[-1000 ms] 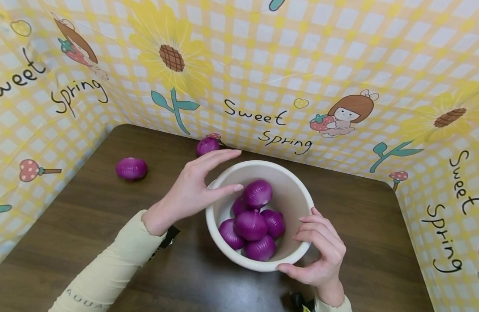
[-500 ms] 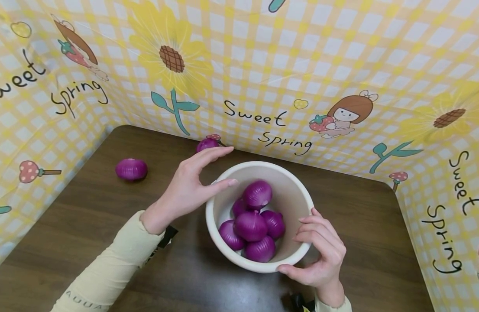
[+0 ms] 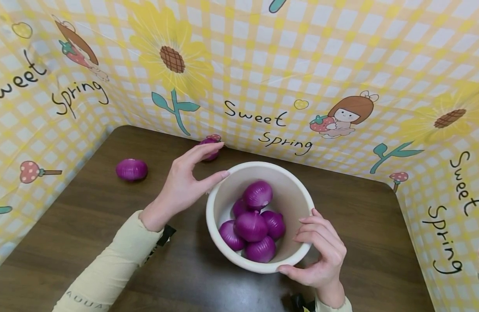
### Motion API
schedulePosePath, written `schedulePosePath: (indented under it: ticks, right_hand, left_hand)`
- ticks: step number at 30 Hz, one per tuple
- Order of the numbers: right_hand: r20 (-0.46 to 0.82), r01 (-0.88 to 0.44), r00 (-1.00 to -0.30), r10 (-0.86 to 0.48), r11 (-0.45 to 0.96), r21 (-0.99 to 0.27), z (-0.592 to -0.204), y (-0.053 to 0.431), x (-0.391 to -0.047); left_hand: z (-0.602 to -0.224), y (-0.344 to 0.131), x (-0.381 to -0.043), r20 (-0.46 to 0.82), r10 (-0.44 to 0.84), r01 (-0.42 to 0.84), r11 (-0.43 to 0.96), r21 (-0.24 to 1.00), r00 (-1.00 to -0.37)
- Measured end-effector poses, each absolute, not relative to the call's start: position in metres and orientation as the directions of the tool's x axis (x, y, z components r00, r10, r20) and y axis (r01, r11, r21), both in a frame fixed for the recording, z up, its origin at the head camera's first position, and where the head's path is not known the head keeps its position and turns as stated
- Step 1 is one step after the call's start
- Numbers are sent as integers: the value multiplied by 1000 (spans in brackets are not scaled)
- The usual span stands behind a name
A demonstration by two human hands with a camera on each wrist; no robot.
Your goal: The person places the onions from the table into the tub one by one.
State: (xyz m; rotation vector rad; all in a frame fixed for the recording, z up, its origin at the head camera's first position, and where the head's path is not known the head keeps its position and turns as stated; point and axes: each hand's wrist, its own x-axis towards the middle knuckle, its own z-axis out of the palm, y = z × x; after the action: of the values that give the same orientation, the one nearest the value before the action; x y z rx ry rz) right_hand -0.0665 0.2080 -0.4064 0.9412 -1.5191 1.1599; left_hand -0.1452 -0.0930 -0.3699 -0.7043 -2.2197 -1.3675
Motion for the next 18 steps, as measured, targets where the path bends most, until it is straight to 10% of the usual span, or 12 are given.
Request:
schedulePosePath:
  ticks: [18]
  right_hand:
    - [971,-942,-236,-22,251,-223,-407,208,-66]
  left_hand:
    - [-386,-103,-156,569,143,564,461,685,-810]
